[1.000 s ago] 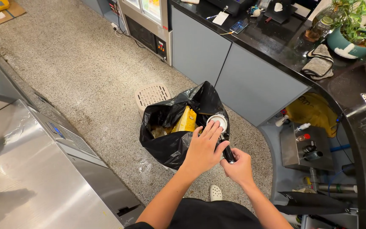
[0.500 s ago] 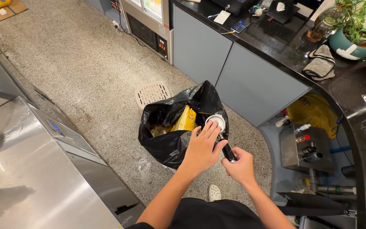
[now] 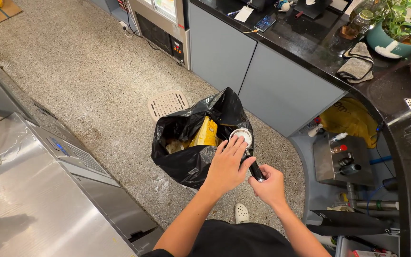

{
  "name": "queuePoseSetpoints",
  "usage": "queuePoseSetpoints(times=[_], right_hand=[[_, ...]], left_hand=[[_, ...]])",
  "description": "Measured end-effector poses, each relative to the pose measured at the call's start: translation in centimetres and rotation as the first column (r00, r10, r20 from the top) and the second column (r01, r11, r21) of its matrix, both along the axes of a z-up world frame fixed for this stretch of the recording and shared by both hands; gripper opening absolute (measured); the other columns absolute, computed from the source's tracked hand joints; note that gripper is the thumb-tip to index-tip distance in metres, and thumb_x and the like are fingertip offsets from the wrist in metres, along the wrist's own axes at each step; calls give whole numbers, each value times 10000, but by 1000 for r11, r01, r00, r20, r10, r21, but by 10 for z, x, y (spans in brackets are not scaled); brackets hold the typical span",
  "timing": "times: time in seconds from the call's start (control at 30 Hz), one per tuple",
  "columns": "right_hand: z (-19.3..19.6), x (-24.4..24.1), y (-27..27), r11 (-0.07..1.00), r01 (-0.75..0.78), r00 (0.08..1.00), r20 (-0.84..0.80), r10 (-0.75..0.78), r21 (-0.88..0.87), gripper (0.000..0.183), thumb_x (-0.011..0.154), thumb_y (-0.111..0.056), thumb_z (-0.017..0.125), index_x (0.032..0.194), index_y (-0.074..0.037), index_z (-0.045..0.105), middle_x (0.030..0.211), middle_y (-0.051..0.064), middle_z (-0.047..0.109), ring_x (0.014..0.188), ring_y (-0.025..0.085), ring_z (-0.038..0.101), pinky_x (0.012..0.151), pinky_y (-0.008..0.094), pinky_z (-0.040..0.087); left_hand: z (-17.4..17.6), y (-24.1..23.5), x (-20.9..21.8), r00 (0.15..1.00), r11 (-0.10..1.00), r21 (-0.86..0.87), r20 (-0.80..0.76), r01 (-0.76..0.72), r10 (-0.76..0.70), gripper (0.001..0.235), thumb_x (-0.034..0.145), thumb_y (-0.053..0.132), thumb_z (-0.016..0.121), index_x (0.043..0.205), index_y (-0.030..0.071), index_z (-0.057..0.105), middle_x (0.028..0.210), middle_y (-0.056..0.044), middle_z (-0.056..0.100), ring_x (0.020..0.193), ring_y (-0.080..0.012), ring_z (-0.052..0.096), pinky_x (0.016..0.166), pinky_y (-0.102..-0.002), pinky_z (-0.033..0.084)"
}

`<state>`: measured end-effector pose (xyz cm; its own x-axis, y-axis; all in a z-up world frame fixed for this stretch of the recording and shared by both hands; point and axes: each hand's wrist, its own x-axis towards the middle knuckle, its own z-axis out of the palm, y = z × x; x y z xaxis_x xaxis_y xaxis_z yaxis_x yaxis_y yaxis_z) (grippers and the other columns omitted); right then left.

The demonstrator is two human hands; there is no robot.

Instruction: Cleaning components of an espresso machine and the surrounding counter area in a cafe.

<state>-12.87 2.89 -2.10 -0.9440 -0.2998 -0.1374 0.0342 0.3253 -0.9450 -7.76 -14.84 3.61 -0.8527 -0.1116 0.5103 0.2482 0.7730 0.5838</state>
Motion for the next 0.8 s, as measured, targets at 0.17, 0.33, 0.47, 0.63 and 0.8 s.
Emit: queuePoseSetpoints(times=[0.17, 0.33, 0.47, 0.63, 0.8], right_hand=[[3, 0, -2, 1000, 4, 1000, 8, -4, 8, 191, 707, 16, 721, 883, 67, 668, 605, 77, 661, 411, 112, 580, 368, 290, 436], [5, 0, -8, 1000, -2, 1000, -9, 2, 28, 178, 709, 13, 723, 873, 60, 674, 591, 80, 658, 409, 115, 578, 368, 289, 435], [2, -1, -14, 1000, -13, 1000, -15, 14, 25, 165, 709, 13, 734, 847, 73, 665, 590, 84, 651, 412, 114, 574, 371, 291, 430], [13, -2, -29, 1000, -25, 1000, -2, 25, -6, 163, 699, 19, 724, 850, 52, 674, 590, 78, 657, 408, 115, 573, 368, 290, 428], [4, -4, -35, 998, -52, 993, -105, 56, 39, 196, 669, 1, 744, 852, 29, 678, 571, 60, 660, 421, 89, 569, 388, 274, 423]], left_hand=[[5, -2, -1, 1000, 1000, 0, -2, 4, -4, 507, 1015, 342, 608, 1294, -81, 616, 1390, -234, 626, 1396, -381, 511, 1188, -520, 310], [8, -7, 2, 1000, 1000, 23, -3, -6, 6, 477, 1016, 328, 609, 1265, -78, 633, 1346, -227, 655, 1364, -381, 539, 1185, -524, 313], [21, -12, 9, 999, 998, 68, -34, -5, 8, 398, 1010, 288, 623, 1209, -56, 657, 1244, -197, 699, 1255, -350, 608, 1148, -508, 357], [31, -21, 13, 993, 988, 148, -98, -45, 60, 292, 979, 236, 668, 1119, -18, 699, 1127, -157, 735, 1102, -315, 669, 1065, -464, 425], [35, -30, 16, 983, 983, 159, -138, -96, 119, 199, 941, 179, 714, 1037, 6, 719, 1019, -123, 751, 995, -296, 699, 1001, -430, 466]])
